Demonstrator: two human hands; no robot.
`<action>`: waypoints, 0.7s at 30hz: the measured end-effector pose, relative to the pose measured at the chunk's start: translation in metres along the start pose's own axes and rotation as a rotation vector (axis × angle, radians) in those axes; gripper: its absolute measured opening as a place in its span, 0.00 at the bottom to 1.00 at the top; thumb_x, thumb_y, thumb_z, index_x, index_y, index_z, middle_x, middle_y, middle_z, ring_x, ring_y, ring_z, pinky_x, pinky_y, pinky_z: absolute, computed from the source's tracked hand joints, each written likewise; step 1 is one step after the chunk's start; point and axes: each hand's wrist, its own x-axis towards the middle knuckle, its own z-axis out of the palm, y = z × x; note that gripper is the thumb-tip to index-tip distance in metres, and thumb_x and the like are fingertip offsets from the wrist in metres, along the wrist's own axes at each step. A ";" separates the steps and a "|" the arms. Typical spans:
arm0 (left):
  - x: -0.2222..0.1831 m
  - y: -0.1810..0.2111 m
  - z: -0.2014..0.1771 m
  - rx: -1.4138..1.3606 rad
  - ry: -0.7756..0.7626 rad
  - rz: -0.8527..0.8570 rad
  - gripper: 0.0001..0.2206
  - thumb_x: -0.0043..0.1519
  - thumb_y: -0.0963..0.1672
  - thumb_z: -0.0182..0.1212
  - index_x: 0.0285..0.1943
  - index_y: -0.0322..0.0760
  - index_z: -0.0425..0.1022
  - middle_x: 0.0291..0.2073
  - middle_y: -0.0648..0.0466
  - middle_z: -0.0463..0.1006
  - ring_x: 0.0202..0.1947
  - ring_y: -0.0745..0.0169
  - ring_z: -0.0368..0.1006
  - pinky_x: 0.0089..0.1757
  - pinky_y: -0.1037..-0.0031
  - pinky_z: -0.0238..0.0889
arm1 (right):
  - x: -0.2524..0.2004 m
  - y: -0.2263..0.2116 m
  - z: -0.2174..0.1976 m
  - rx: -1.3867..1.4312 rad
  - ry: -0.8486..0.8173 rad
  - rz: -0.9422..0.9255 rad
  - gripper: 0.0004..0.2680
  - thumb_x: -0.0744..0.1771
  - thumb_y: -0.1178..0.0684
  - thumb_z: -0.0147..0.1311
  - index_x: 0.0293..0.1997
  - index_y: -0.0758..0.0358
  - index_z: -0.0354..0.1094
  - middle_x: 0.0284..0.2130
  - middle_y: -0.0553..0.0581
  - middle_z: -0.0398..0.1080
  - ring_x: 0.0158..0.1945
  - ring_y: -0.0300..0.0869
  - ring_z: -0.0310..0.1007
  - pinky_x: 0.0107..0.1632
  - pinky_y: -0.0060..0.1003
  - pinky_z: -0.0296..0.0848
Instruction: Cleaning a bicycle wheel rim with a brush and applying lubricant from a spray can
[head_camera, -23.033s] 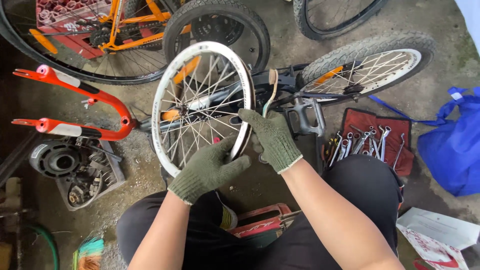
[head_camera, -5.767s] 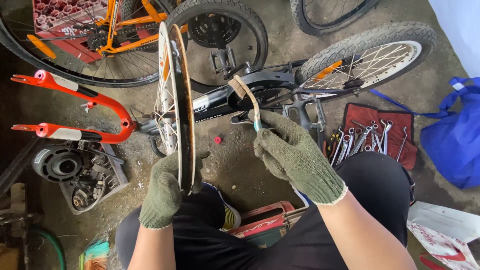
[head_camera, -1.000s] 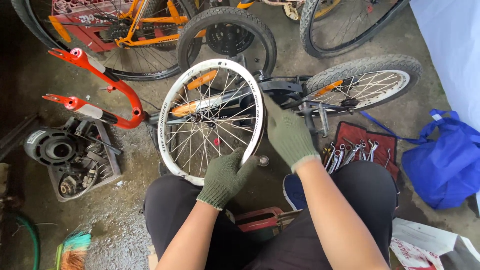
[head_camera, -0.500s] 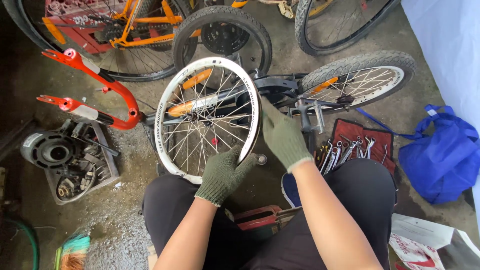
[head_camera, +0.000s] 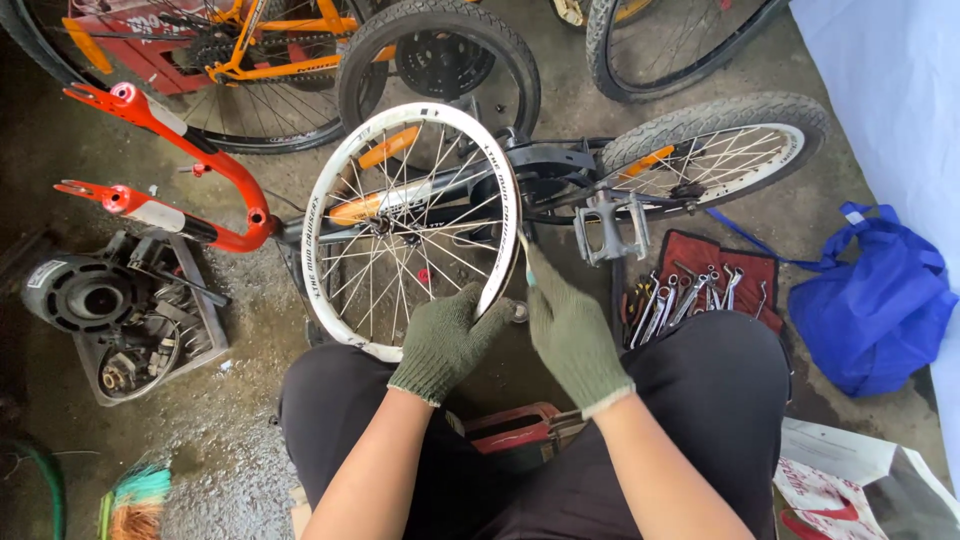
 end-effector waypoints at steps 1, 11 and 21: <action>0.001 -0.002 0.001 0.001 0.003 0.000 0.22 0.62 0.61 0.53 0.36 0.44 0.71 0.25 0.37 0.77 0.36 0.30 0.78 0.38 0.51 0.71 | 0.016 0.003 0.000 0.001 0.000 -0.003 0.17 0.67 0.55 0.50 0.65 0.57 0.67 0.54 0.68 0.73 0.60 0.58 0.69 0.56 0.51 0.73; 0.002 -0.005 0.001 -0.003 0.031 0.020 0.23 0.63 0.60 0.52 0.37 0.41 0.72 0.25 0.34 0.76 0.37 0.27 0.77 0.38 0.48 0.69 | 0.062 0.006 -0.002 -0.036 -0.092 -0.066 0.19 0.70 0.56 0.45 0.72 0.54 0.59 0.39 0.61 0.70 0.40 0.50 0.62 0.42 0.42 0.63; 0.008 -0.014 0.007 0.025 0.014 0.010 0.22 0.62 0.61 0.52 0.36 0.44 0.73 0.26 0.38 0.78 0.37 0.30 0.77 0.40 0.51 0.71 | -0.014 0.005 0.015 0.065 -0.025 0.112 0.18 0.69 0.55 0.46 0.70 0.53 0.63 0.62 0.65 0.68 0.65 0.55 0.65 0.63 0.48 0.68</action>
